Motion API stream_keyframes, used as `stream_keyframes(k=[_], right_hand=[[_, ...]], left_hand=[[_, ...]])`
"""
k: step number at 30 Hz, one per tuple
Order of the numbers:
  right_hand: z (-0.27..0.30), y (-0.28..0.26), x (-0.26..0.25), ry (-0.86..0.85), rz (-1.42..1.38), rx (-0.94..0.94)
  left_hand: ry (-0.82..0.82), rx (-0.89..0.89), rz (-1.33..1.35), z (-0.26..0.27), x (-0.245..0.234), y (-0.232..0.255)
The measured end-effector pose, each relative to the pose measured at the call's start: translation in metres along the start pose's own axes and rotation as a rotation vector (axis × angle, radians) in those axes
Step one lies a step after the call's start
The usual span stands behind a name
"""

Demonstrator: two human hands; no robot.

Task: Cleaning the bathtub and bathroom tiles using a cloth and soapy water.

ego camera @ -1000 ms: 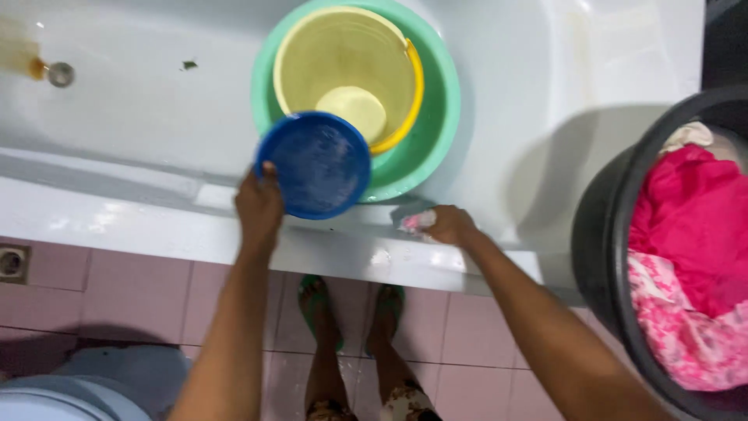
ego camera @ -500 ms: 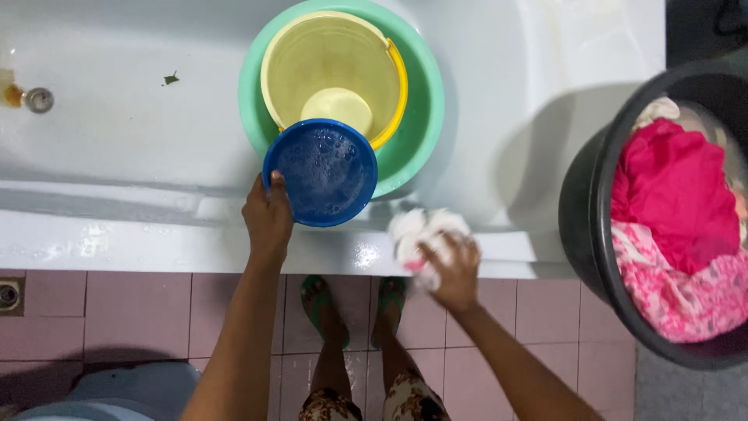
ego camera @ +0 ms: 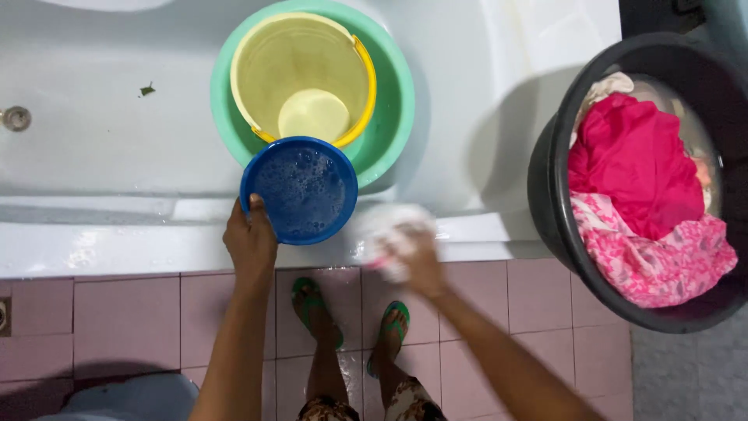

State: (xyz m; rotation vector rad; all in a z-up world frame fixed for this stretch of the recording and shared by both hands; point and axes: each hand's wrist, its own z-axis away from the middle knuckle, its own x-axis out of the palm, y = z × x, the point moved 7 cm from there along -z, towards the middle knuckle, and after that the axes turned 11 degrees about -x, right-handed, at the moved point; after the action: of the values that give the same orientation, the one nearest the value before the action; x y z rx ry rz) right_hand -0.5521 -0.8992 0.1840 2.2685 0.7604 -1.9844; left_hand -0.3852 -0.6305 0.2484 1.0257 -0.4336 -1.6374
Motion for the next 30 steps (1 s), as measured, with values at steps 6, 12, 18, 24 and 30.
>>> stream_keyframes(k=[6,12,18,24,30], right_hand=[[0.147,0.092,-0.069,-0.110,0.350,0.291],[0.089,0.030,0.005,-0.146,0.139,0.241],[0.038,-0.002,-0.019,-0.094,0.278,-0.063],[0.191,0.107,-0.048,-0.135,0.484,0.230],[0.235,0.121,-0.026,-0.046,0.257,0.767]], left_hand=[[0.039,0.113,-0.030,0.011,0.022,-0.016],[0.039,0.201,-0.032,0.031,0.050,-0.022],[-0.050,0.038,-0.045,0.072,0.080,-0.010],[-0.067,0.131,-0.061,0.084,0.117,-0.023],[-0.043,0.227,-0.086,0.105,0.129,-0.032]])
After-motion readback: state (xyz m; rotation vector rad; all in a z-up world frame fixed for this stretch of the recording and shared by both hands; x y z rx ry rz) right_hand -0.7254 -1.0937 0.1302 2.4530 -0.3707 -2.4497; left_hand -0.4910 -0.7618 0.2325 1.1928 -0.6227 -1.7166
